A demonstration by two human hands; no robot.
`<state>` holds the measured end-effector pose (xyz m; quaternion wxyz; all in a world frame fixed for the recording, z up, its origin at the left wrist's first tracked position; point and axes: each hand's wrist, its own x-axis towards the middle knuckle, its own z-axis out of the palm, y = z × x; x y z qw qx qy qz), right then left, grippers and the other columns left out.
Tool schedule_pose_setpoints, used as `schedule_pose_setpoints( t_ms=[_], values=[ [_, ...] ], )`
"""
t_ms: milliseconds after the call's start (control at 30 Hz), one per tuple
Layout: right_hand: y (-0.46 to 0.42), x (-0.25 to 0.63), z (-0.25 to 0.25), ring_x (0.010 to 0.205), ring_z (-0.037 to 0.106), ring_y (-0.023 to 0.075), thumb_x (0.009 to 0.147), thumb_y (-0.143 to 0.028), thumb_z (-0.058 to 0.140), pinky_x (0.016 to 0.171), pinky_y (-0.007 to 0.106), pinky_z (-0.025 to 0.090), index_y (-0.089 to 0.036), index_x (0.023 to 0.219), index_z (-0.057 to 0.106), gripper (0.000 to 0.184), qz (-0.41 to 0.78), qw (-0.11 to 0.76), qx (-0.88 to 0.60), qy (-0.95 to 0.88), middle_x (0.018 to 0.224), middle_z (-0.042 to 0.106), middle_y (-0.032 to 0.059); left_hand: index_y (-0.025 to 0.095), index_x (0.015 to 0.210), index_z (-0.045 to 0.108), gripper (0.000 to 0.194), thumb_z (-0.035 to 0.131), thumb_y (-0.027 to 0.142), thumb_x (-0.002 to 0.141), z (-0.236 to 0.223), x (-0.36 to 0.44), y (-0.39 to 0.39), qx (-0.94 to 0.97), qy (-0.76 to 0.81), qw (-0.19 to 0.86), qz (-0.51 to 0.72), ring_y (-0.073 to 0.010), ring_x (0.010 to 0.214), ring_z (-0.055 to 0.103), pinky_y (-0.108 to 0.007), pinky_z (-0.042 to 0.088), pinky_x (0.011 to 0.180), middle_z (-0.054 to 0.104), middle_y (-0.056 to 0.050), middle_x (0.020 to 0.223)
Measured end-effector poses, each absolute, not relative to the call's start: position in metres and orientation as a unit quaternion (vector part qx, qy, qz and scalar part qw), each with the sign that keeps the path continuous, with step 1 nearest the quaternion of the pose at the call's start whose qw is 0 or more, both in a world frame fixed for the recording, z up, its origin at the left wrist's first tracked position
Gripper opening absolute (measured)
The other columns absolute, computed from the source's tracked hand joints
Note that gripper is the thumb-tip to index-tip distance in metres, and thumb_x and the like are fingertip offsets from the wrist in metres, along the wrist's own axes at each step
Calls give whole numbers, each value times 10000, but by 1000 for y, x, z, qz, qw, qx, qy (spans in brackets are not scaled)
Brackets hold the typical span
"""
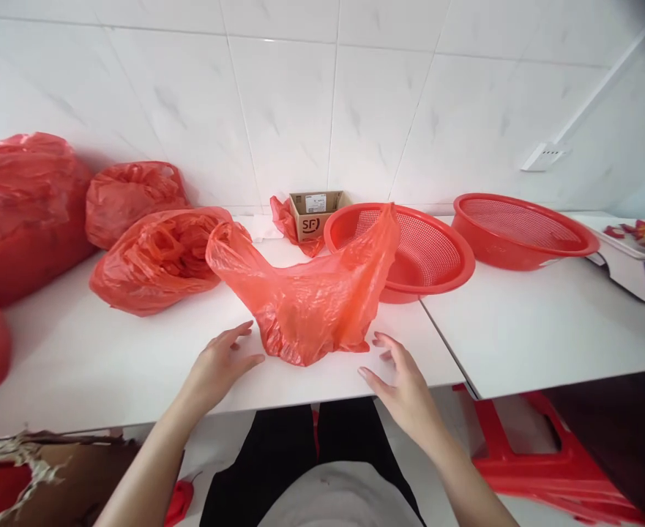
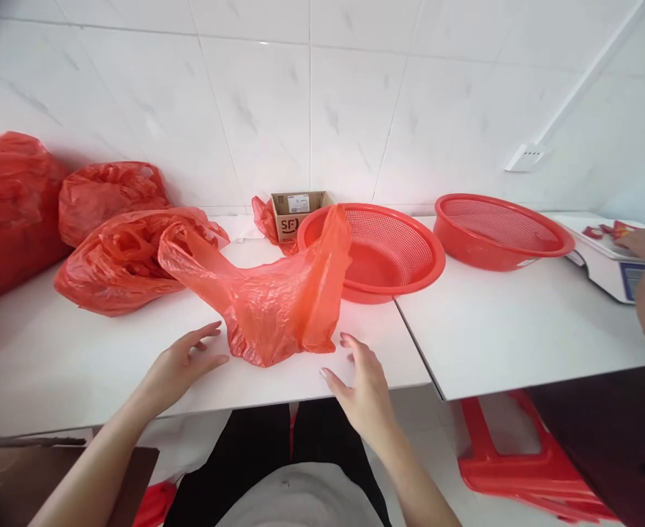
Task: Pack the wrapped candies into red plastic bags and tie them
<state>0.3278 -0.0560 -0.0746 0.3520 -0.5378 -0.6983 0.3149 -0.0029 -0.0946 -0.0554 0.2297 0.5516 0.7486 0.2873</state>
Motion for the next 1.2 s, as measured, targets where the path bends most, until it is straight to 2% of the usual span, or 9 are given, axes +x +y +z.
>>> schedule_pose_setpoints(
  t_ms=[233,333,467,633,733,833,967,1100,1200],
  values=[
    [-18,309,-73,851,652,278,856,-275,472,781,432,533,-274,885,602,133,290,311,-529,-734,912,698,60,240,833,698,231,516,382,820,-52,17,-67,593,713,257,270,-215,797,673,-296,495,722,740,-8,857],
    [-12,326,-73,884,656,276,857,-271,475,801,423,530,-271,886,601,130,291,309,-534,-731,941,698,63,231,922,678,237,511,364,820,-56,17,-68,593,723,229,270,-213,787,642,-320,483,741,719,-29,930],
    [-12,334,-76,917,655,290,849,-250,474,790,435,537,-266,896,625,158,253,297,-554,-736,990,682,83,242,1208,624,472,602,417,771,-60,25,-59,587,741,190,266,-281,986,605,-401,461,850,637,-89,1190],
    [-11,329,-80,977,649,310,802,-226,508,769,433,550,-264,875,661,173,217,286,-568,-741,1002,681,91,265,863,723,168,604,320,758,-62,53,-37,599,727,199,271,-332,1091,564,-493,389,958,657,-62,1121],
    [-9,330,-87,939,657,296,777,-236,533,713,398,554,-229,916,663,190,223,323,-556,-733,956,693,88,245,804,686,120,593,242,729,-62,61,-29,588,716,226,301,-319,1054,591,-489,399,959,683,-55,1071],
    [-8,333,-92,916,656,285,780,-228,497,714,386,542,-188,868,674,202,206,350,-540,-738,938,688,109,227,1048,637,283,531,280,792,-58,54,-28,554,705,269,353,-281,1009,633,-449,462,906,666,-95,1184],
    [-7,335,-95,938,648,285,787,-217,466,728,382,532,-172,885,689,248,191,359,-531,-743,966,678,133,297,1390,434,543,523,407,866,-43,41,-31,534,629,374,423,-249,1178,598,-415,469,966,551,-94,1418],
    [-7,335,-95,911,649,278,788,-202,467,713,372,528,-178,879,688,241,178,362,-528,-747,949,677,128,254,1192,637,482,706,459,762,-24,43,-23,440,536,507,511,-301,1202,583,-499,403,1050,622,-113,1333],
    [-7,337,-95,865,652,271,800,-209,472,704,374,523,-190,856,688,224,169,361,-536,-744,938,679,122,167,966,688,428,713,527,736,3,43,-12,400,525,512,550,-276,1000,672,-478,505,941,725,-123,1067]
  ],
)
